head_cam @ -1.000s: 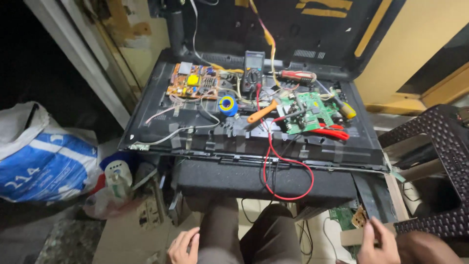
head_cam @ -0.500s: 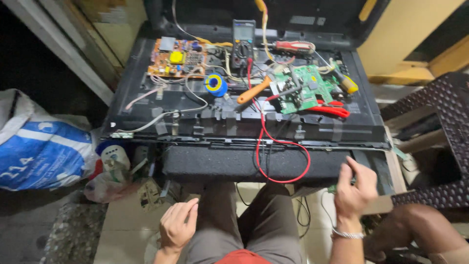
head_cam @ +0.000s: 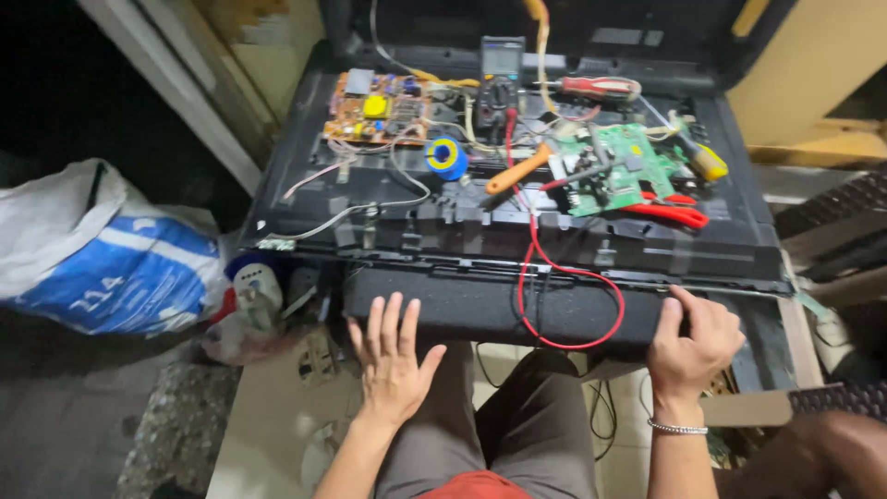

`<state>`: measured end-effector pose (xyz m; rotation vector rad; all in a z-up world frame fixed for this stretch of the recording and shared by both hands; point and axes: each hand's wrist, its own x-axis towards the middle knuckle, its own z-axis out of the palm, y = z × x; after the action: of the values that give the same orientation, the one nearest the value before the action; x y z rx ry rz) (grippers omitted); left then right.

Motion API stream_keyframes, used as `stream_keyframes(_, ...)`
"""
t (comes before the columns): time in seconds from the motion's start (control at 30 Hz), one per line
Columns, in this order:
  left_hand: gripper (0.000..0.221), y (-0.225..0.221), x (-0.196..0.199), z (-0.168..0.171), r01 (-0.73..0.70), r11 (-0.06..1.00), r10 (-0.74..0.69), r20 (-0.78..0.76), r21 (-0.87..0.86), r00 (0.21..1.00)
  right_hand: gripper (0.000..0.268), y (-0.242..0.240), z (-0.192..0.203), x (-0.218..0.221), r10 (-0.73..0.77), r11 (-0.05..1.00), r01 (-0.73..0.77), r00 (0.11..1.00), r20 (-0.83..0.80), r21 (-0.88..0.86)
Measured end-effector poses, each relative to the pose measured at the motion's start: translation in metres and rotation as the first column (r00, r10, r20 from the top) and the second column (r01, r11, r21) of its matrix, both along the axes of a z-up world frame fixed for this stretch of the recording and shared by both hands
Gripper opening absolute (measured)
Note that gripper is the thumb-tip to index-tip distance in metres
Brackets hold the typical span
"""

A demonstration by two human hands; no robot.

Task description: The person repairs the mainboard of an opened television placed on a bench. They handle a green circuit board, use a multimeter with red probes to test points, then pick up a soldering iron and solder components on the board while holding the board steady with the other hand.

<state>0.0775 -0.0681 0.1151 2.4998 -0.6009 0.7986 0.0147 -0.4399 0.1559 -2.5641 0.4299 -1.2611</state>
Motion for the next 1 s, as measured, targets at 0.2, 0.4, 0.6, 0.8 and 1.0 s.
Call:
stream_keyframes(0.2, 0.085, 0.003, -0.005, 0.007, 0.017, 1.000, -0.016, -0.062, 0.017, 0.998, 0.016, -0.003, -0.023, 0.000, 0.034, 0.999, -0.030, 0.985, 0.172, -0.026)
stream_keyframes(0.4, 0.096, 0.003, -0.004, 0.002, 0.045, 0.999, -0.041, -0.109, 0.031, 0.993, 0.017, 0.000, -0.025, -0.001, 0.061, 0.997, -0.050, 0.971, 0.232, -0.054)
stream_keyframes(0.6, 0.104, 0.001, -0.002, 0.002, 0.054, 0.998, -0.049, -0.111, 0.045, 0.993, 0.012, 0.003, -0.020, 0.002, 0.034, 0.999, -0.024, 0.972, 0.231, -0.045)
stream_keyframes(0.8, 0.109, -0.002, -0.001, -0.001, 0.036, 0.997, -0.031, -0.078, 0.064, 0.996, 0.015, 0.013, 0.000, 0.003, 0.001, 1.000, 0.005, 0.975, 0.224, -0.027)
stream_keyframes(1.0, 0.113, -0.005, 0.001, -0.009, 0.011, 0.996, -0.003, -0.086, 0.092, 0.996, 0.014, 0.014, 0.006, 0.005, 0.025, 0.999, -0.016, 0.971, 0.240, -0.040)
